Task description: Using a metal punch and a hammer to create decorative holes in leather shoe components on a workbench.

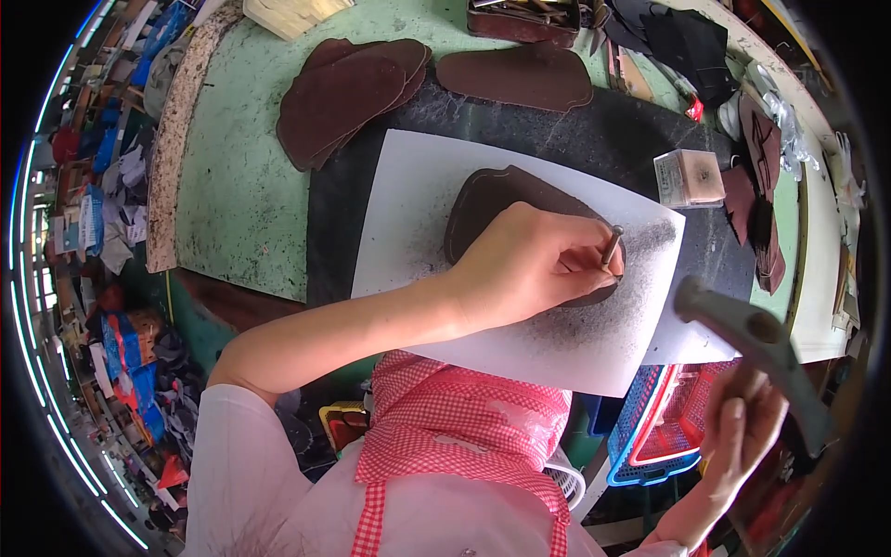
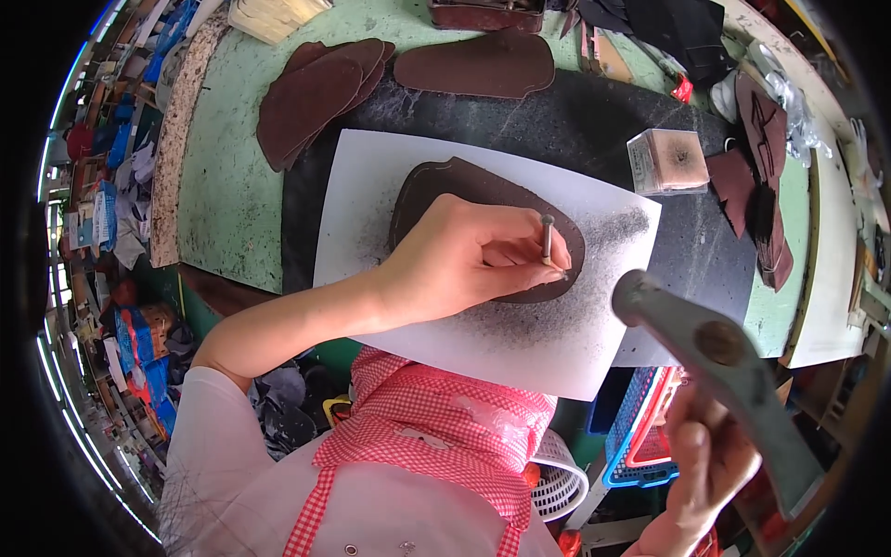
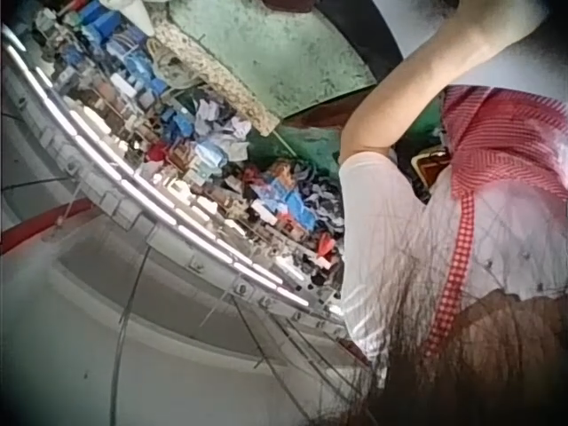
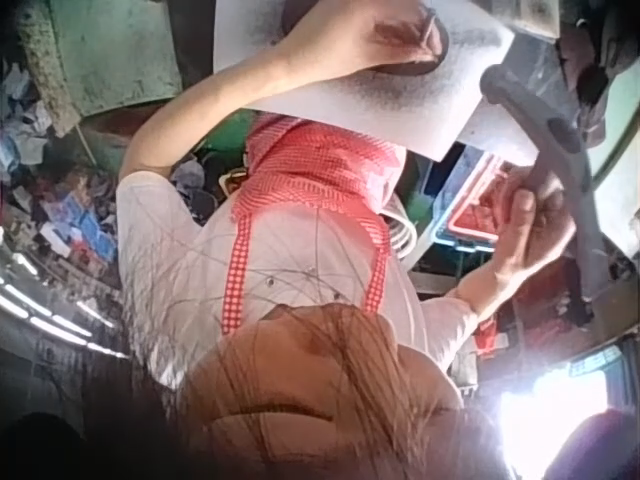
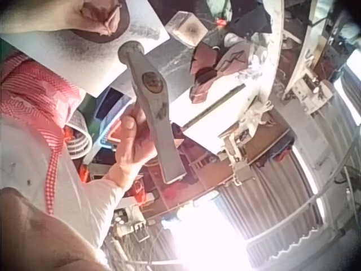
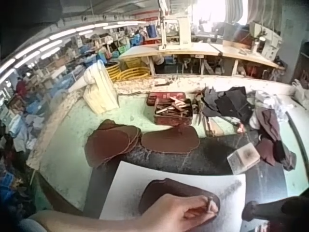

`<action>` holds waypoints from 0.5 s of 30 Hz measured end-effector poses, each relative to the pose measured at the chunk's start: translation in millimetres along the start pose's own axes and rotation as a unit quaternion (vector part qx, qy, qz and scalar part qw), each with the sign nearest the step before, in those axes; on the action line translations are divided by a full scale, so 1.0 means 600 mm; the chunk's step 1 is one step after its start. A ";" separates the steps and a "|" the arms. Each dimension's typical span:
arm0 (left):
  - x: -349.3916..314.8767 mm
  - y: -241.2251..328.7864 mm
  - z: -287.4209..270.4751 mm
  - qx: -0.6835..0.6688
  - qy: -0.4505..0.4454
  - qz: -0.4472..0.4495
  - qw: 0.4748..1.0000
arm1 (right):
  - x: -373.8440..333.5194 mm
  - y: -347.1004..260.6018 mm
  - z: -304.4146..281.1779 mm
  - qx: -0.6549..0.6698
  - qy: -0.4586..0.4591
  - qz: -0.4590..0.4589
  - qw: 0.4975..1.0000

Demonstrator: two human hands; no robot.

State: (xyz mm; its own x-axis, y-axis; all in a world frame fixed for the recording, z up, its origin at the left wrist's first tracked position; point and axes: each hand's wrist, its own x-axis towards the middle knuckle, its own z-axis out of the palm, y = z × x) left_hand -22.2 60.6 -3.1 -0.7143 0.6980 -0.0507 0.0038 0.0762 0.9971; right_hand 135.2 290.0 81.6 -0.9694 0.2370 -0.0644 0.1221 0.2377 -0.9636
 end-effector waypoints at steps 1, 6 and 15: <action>-0.002 0.001 0.001 0.022 0.005 -0.005 1.000 | 0.004 -0.018 0.002 0.016 0.010 -0.026 0.999; -0.004 0.022 0.011 0.194 -0.013 0.020 0.981 | 0.034 -0.044 -0.129 0.122 -0.334 0.052 0.933; -0.003 -0.005 -0.005 0.037 -0.003 -0.009 0.999 | 0.021 -0.021 0.030 -0.051 0.019 -0.110 0.992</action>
State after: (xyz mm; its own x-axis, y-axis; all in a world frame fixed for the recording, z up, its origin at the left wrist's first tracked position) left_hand -23.4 57.1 -6.0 -0.7099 0.7009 -0.0691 0.0423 0.1403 0.9892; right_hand 117.8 272.9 88.0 -0.9666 0.2030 0.1562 -0.0689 0.3815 -0.9218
